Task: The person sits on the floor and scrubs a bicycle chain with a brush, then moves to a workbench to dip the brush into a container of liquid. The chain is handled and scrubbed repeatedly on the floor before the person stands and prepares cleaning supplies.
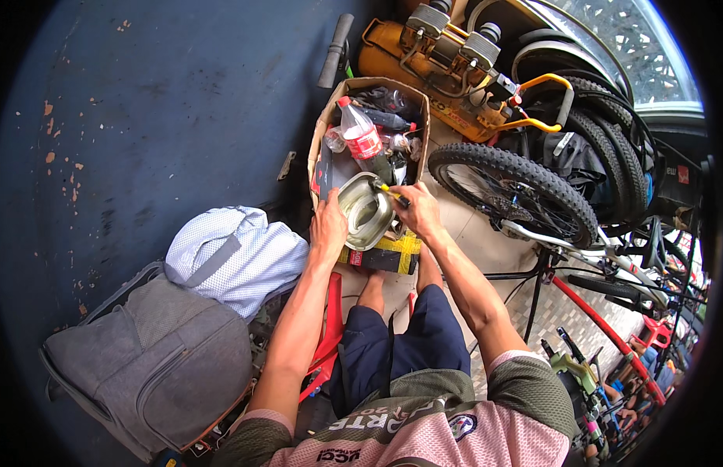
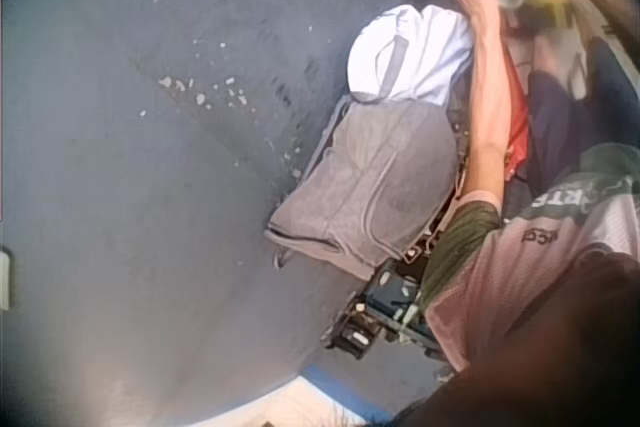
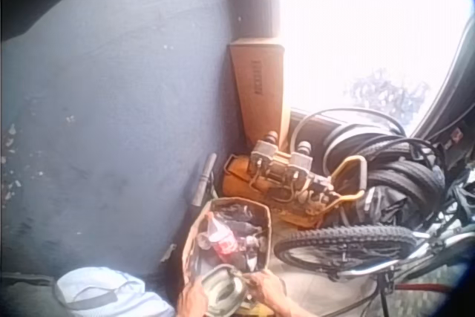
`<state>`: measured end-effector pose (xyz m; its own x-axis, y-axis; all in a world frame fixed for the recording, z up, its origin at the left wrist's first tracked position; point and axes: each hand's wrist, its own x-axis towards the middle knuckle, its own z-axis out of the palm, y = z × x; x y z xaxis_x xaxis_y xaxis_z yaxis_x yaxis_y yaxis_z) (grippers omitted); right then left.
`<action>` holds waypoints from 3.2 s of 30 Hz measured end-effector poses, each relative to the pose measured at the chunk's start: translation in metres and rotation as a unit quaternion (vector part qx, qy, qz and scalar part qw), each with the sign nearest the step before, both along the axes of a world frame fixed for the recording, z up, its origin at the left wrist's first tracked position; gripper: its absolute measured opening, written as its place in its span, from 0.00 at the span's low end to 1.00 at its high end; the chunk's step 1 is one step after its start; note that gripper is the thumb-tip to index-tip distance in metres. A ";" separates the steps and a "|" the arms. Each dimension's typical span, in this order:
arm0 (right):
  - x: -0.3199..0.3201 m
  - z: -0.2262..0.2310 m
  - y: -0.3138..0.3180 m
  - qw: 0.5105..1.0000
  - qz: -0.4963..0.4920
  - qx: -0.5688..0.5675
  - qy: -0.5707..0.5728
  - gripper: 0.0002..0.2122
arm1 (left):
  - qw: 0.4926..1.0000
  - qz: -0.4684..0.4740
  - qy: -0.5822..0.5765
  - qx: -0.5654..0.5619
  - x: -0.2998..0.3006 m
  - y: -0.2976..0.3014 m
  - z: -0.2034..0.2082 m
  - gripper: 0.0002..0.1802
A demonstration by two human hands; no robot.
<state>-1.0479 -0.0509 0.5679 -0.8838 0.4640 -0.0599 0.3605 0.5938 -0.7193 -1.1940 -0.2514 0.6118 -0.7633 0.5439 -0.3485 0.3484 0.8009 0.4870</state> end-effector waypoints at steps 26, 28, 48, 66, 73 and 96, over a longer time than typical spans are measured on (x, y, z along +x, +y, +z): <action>-0.002 0.019 -0.014 0.945 -0.210 -0.232 -0.092 0.16 | 0.999 0.002 0.048 -0.021 0.013 0.014 0.014 0.20; 0.002 0.028 -0.016 0.943 -0.085 -0.309 -0.085 0.15 | 0.998 0.008 0.060 0.003 0.011 0.015 0.009 0.21; 0.033 -0.007 0.012 0.906 -0.130 -0.394 -0.088 0.11 | 0.962 0.250 -0.078 0.081 0.070 -0.060 -0.033 0.20; 0.018 -0.004 -0.007 0.971 0.070 -0.199 -0.109 0.13 | 0.964 0.240 -0.063 0.096 0.072 -0.065 -0.037 0.20; 0.022 0.012 -0.015 0.986 -0.003 -0.137 -0.090 0.12 | 0.966 0.240 -0.057 0.079 0.077 -0.070 -0.035 0.21; -0.011 0.012 -0.005 0.982 0.061 -0.076 -0.162 0.12 | 0.990 0.066 0.058 0.112 0.038 -0.022 0.002 0.23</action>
<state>-1.0590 -0.0561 0.5795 -0.8553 0.3198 -0.4076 0.5180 0.5415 -0.6621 -1.1557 -0.2734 0.6140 -0.8613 0.4897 -0.1354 0.3116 0.7197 0.6205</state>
